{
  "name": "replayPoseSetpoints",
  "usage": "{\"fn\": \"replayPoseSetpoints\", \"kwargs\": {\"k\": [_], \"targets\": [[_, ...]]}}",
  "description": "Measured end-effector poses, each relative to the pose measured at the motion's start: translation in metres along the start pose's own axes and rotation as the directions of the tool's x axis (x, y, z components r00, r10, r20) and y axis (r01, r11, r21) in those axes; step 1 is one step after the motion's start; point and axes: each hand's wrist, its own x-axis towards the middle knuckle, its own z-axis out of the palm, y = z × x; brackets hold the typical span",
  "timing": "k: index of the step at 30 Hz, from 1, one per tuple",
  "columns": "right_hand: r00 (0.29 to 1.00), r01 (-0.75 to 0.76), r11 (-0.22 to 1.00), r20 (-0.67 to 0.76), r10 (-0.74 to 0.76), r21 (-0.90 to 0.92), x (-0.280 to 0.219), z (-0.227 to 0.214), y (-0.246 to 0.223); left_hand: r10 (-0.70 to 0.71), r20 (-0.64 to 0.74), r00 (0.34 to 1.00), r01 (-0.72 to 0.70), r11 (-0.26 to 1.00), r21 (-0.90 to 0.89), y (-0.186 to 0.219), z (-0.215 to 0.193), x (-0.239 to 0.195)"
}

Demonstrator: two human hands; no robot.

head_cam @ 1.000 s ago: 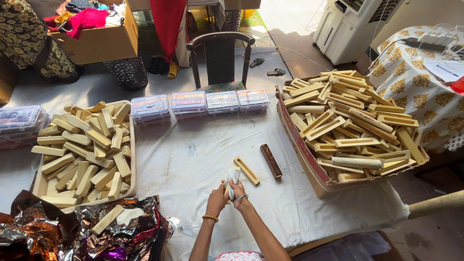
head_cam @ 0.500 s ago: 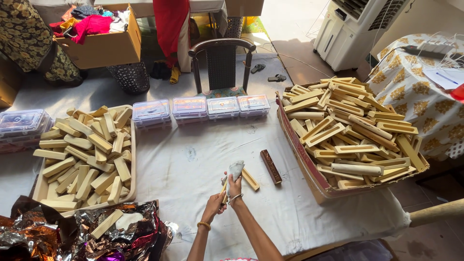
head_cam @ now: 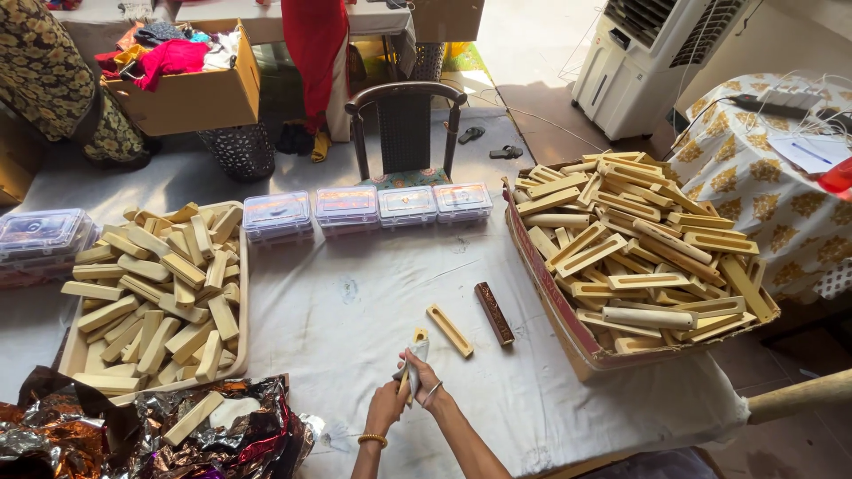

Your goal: The person wraps a small wooden block in a shiny metallic foil sheet, folding the edges to seal it. They then place the wrapped block into a cardboard box filled with similar wooden items. The person proceeds to pick up another wooden block and wipes it with a white cloth.

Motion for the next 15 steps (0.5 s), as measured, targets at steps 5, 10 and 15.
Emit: {"fn": "replayPoseSetpoints", "kwargs": {"k": [5, 10, 15], "targets": [[0.997, 0.071, 0.992, -0.002, -0.071, -0.108, 0.014, -0.004, -0.004, -0.074, 0.540, 0.839, 0.339, 0.847, -0.410, -0.022, 0.005, -0.012], [0.913, 0.330, 0.837, -0.076, -0.400, -0.436, 0.013, 0.014, -0.010, -0.054, 0.572, 0.819, 0.455, 0.668, -0.589, -0.014, 0.006, -0.035], [0.739, 0.527, 0.408, 0.165, -0.653, -0.746, -0.018, 0.024, 0.009, -0.063, 0.518, 0.853, 0.454, 0.579, -0.677, -0.019, 0.021, -0.034]]}}
